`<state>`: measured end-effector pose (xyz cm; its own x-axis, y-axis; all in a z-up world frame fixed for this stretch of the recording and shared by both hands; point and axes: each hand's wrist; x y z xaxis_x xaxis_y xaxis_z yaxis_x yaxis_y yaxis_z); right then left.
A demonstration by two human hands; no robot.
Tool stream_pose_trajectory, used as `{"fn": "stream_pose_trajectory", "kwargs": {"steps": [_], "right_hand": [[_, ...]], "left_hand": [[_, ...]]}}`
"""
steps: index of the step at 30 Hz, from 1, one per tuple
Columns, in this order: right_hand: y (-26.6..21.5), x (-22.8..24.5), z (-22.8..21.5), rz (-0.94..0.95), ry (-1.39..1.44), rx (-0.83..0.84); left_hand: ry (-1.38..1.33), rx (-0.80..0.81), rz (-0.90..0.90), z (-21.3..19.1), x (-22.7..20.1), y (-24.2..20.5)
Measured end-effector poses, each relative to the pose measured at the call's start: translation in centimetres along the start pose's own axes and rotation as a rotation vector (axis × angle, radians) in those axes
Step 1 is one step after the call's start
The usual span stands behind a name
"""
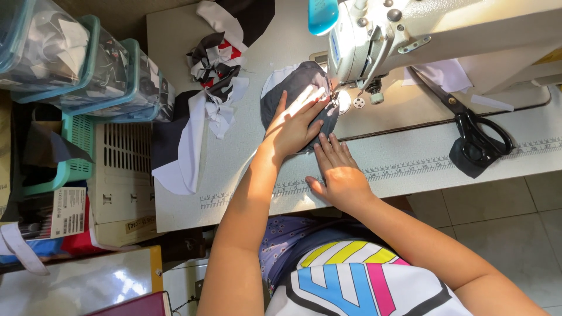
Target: Trimming excess material from the edges of a fabric component using scissors at a sewing workstation.
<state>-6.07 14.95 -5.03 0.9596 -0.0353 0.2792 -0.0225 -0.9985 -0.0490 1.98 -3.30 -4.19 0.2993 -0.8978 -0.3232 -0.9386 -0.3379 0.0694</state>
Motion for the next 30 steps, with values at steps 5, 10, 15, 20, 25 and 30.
{"fn": "stream_pose_trajectory", "kwargs": {"steps": [5, 10, 15, 20, 25, 30], "right_hand": [[0.0, 0.0, 0.0, 0.004, -0.007, -0.007], [0.0, 0.0, 0.0, 0.006, -0.005, -0.004], [-0.1, 0.2, -0.4, 0.014, 0.018, 0.021], [0.0, 0.1, -0.2, 0.018, 0.013, 0.024], [0.0, 0.1, -0.1, 0.017, 0.002, 0.014], [0.0, 0.0, 0.1, 0.008, 0.0, -0.018]], "left_hand": [[0.005, -0.023, 0.007, -0.6, -0.4, -0.1], [0.005, -0.026, -0.004, -0.9, -0.7, -0.1], [-0.001, -0.028, -0.008, -0.8, -0.6, -0.2], [0.007, -0.037, -0.018, 1.0, 0.6, 0.2], [0.003, -0.026, -0.027, 0.8, 0.4, 0.2], [-0.007, -0.014, -0.035, 0.5, 0.2, 0.2]]}}
Point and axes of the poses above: each hand's wrist, its own y-axis towards the middle knuckle, its own z-axis out of the palm, x = y × z, and after that the axes turned 9 degrees about x, right-handed
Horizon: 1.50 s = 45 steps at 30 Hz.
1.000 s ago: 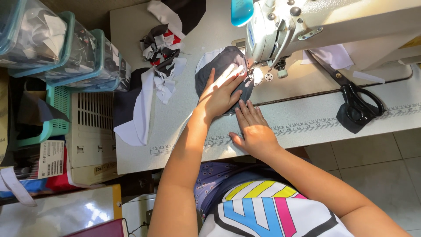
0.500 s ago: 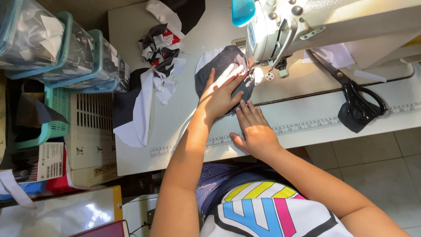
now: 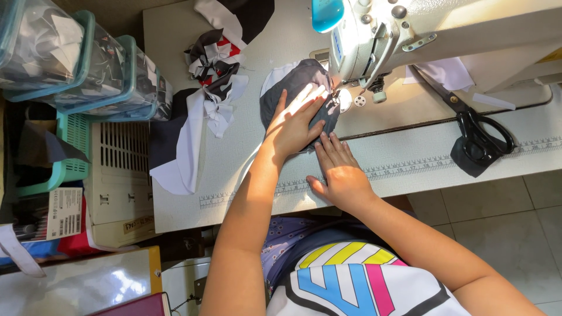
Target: Trimming excess material from the edges of a fabric component using scissors at a sewing workstation.
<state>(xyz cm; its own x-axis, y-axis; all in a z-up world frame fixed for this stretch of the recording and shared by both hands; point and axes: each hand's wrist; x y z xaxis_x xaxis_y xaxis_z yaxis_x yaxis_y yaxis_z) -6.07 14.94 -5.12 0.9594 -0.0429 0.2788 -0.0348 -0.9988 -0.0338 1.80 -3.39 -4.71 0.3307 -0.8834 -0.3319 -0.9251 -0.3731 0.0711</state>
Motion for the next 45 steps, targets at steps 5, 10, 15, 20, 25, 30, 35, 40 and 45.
{"fn": "stream_pose_trajectory", "kwargs": {"steps": [5, 10, 15, 20, 25, 30, 35, 40, 45], "right_hand": [[0.0, 0.0, 0.0, -0.004, 0.003, -0.017], [0.0, 0.0, 0.2, -0.009, -0.008, -0.041], [0.0, 0.1, 0.0, -0.003, 0.003, -0.025], [0.0, 0.2, -0.2, -0.003, 0.008, -0.025], [0.0, 0.1, -0.1, -0.003, 0.007, -0.016], [0.0, 0.1, 0.0, -0.012, -0.005, -0.04], [0.0, 0.1, -0.2, -0.015, -0.002, -0.044], [0.0, 0.2, -0.3, -0.012, 0.016, -0.025], [0.0, 0.2, -0.4, -0.01, 0.019, -0.013]], "left_hand": [[0.007, -0.001, -0.001, 0.8, 0.3, 0.2], [0.015, 0.001, -0.004, 0.8, 0.3, 0.2], [0.012, 0.017, -0.006, 0.5, 0.2, 0.1], [0.004, 0.012, -0.008, 0.7, 0.3, 0.1], [0.014, 0.007, -0.005, 0.4, 0.2, 0.1], [0.022, -0.007, 0.002, 1.0, 0.5, 0.2], [0.019, -0.011, 0.003, 1.1, 0.5, 0.3], [0.02, -0.016, 0.006, 1.1, 0.5, 0.2], [0.029, -0.014, -0.001, 1.2, 0.6, 0.3]]}}
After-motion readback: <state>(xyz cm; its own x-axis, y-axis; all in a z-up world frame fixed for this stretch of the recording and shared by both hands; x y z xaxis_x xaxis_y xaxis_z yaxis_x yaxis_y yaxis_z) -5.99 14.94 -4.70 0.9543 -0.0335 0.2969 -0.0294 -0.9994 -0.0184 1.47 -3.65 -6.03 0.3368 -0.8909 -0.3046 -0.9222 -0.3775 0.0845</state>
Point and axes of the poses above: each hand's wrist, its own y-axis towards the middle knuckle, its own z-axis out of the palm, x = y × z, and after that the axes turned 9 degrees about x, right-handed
